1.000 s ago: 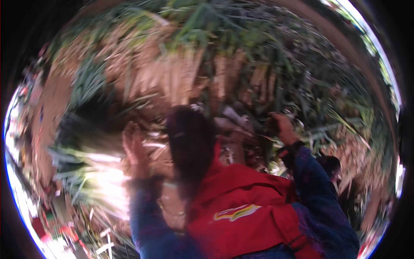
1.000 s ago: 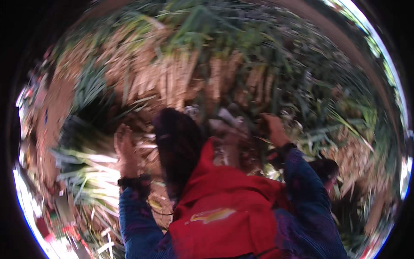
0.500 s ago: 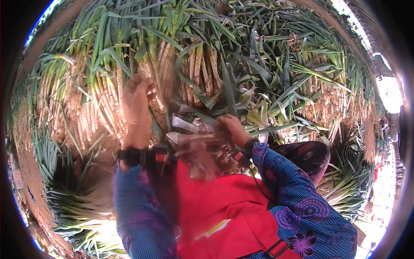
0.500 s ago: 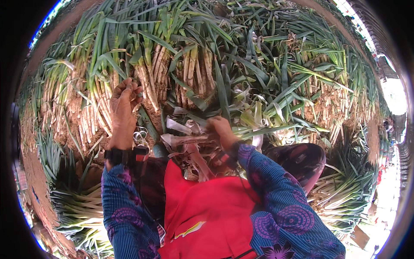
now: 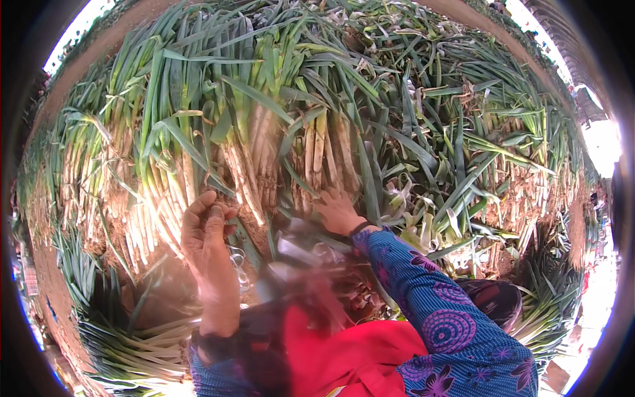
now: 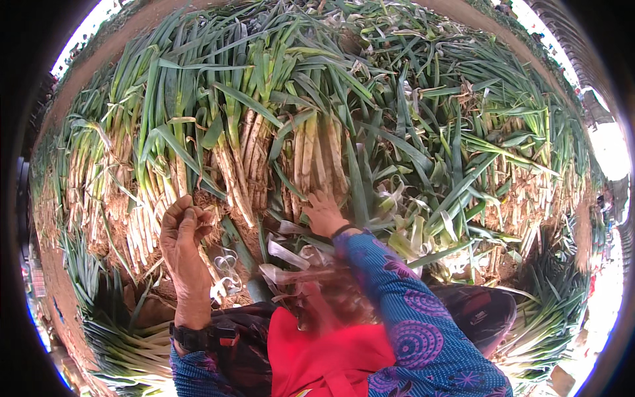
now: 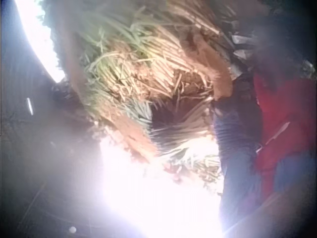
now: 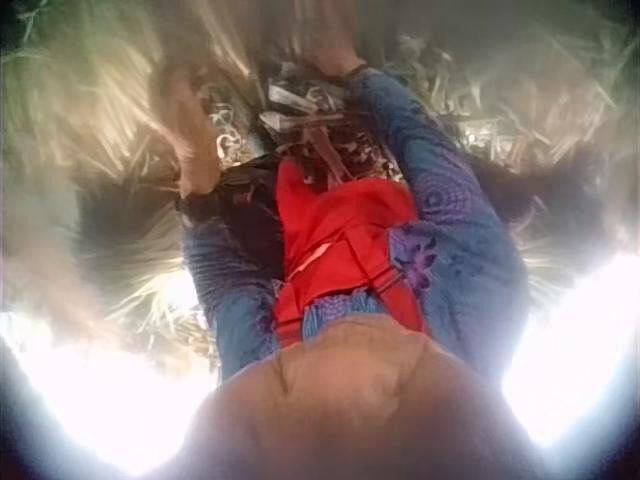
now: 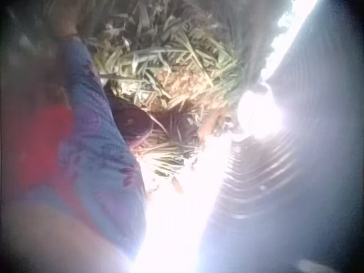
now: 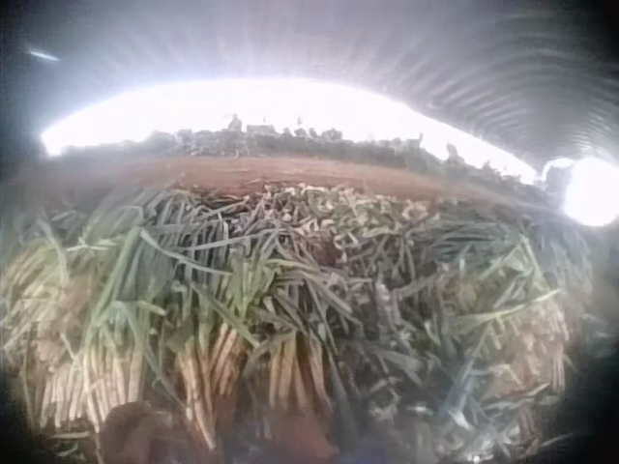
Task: The person strips outer layers from leeks by hand and places the cleaned leeks onto a pile.
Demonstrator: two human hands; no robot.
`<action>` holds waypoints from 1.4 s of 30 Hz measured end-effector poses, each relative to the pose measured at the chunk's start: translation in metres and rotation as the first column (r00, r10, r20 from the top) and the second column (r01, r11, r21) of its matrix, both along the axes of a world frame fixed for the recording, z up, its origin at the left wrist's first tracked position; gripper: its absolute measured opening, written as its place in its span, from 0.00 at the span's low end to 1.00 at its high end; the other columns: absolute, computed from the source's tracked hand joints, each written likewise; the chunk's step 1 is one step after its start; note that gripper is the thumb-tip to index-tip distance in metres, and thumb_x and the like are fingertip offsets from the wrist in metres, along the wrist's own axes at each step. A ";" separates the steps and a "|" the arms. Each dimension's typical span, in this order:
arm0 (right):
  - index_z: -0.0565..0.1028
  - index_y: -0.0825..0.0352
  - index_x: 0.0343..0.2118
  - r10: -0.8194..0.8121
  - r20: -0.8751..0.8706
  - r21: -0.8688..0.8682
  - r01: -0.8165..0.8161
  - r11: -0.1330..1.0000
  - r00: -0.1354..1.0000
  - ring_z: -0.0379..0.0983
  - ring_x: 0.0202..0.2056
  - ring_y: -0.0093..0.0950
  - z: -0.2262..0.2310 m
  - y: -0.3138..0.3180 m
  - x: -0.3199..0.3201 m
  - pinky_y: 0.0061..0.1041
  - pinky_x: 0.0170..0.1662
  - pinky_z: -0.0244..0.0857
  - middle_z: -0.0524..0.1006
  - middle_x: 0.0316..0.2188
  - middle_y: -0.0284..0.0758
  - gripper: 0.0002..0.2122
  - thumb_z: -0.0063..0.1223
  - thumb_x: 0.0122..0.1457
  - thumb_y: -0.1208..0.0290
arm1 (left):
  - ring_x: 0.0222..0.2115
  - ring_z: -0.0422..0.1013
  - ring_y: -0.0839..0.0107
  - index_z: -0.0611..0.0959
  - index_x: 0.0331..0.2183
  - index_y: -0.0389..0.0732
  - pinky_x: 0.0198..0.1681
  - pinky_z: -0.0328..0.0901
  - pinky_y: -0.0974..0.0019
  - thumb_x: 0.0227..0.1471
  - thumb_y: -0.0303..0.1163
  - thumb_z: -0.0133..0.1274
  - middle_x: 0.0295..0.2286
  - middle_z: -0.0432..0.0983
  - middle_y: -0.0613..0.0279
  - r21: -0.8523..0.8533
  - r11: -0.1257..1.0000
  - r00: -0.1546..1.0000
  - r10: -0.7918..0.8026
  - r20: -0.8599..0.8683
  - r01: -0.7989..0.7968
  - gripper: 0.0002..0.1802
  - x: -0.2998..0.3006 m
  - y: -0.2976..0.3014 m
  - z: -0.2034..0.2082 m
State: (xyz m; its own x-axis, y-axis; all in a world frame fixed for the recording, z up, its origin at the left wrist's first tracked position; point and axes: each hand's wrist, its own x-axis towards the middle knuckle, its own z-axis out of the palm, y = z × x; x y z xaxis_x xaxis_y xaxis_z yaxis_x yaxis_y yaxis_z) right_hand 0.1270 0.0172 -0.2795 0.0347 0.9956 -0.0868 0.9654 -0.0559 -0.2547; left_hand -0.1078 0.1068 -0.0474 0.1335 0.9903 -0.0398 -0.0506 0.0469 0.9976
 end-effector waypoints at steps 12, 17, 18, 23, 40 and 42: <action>0.76 0.62 0.31 0.117 -0.065 -0.565 -0.133 0.814 0.991 0.73 0.34 0.38 -0.033 -0.212 0.003 0.42 0.39 0.64 0.74 0.28 0.41 0.12 0.50 0.48 0.61 | 0.31 0.73 0.76 0.77 0.41 0.39 0.34 0.64 0.73 0.58 0.29 0.46 0.30 0.75 0.65 0.006 0.992 0.982 0.127 0.137 -0.129 0.10 -0.011 -0.004 0.020; 0.79 0.64 0.28 0.272 -0.305 -0.833 -0.394 0.388 0.913 0.75 0.27 0.42 -0.030 -0.180 -0.033 0.39 0.30 0.69 0.77 0.22 0.42 0.10 0.51 0.45 0.66 | 0.33 0.73 0.73 0.76 0.42 0.39 0.37 0.64 0.71 0.57 0.31 0.47 0.31 0.75 0.65 0.020 0.987 0.964 0.150 0.220 -0.159 0.12 -0.035 -0.007 0.022; 0.78 0.64 0.28 0.325 -0.294 -0.699 -0.434 0.568 0.899 0.75 0.25 0.41 -0.018 -0.156 -0.041 0.38 0.27 0.69 0.77 0.23 0.41 0.09 0.53 0.45 0.66 | 0.34 0.73 0.73 0.76 0.43 0.39 0.37 0.65 0.70 0.57 0.31 0.48 0.31 0.75 0.65 0.025 0.987 0.967 0.148 0.208 -0.156 0.12 -0.036 -0.008 0.022; 0.75 0.63 0.31 -0.061 -0.429 -0.221 -0.039 0.974 0.901 0.73 0.33 0.42 -0.013 -0.005 -0.078 0.36 0.35 0.67 0.75 0.31 0.41 0.11 0.43 0.58 0.63 | 0.34 0.73 0.72 0.76 0.43 0.39 0.37 0.65 0.70 0.56 0.31 0.48 0.32 0.75 0.64 -0.012 0.988 0.964 0.152 0.218 -0.153 0.12 -0.031 -0.004 0.025; 0.69 0.62 0.44 -0.398 -0.760 -0.499 0.068 0.864 -0.514 0.69 0.25 0.27 0.037 0.125 -0.172 0.24 0.26 0.62 0.71 0.29 0.35 0.18 0.52 0.57 0.56 | 0.30 0.72 0.74 0.75 0.40 0.37 0.35 0.65 0.72 0.56 0.27 0.47 0.28 0.73 0.65 -0.153 0.968 0.958 0.226 0.177 -0.200 0.10 -0.045 0.001 0.022; 0.69 0.62 0.42 -0.357 -0.751 -0.482 0.092 0.871 -0.555 0.69 0.24 0.25 0.050 0.141 -0.144 0.23 0.24 0.61 0.71 0.27 0.34 0.16 0.52 0.57 0.57 | 0.30 0.72 0.75 0.75 0.40 0.37 0.35 0.65 0.72 0.56 0.27 0.47 0.28 0.73 0.66 -0.172 0.969 0.962 0.207 0.179 -0.176 0.10 -0.033 0.000 0.028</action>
State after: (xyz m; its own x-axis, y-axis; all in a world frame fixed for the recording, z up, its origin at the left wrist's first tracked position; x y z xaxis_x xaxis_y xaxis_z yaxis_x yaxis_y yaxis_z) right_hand -0.0175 0.1586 -0.2294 0.0007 0.8841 -0.4673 -0.7513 -0.3079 -0.5837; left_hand -0.1409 0.1064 -0.0192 -0.0378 0.9821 -0.1847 -0.2653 0.1684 0.9493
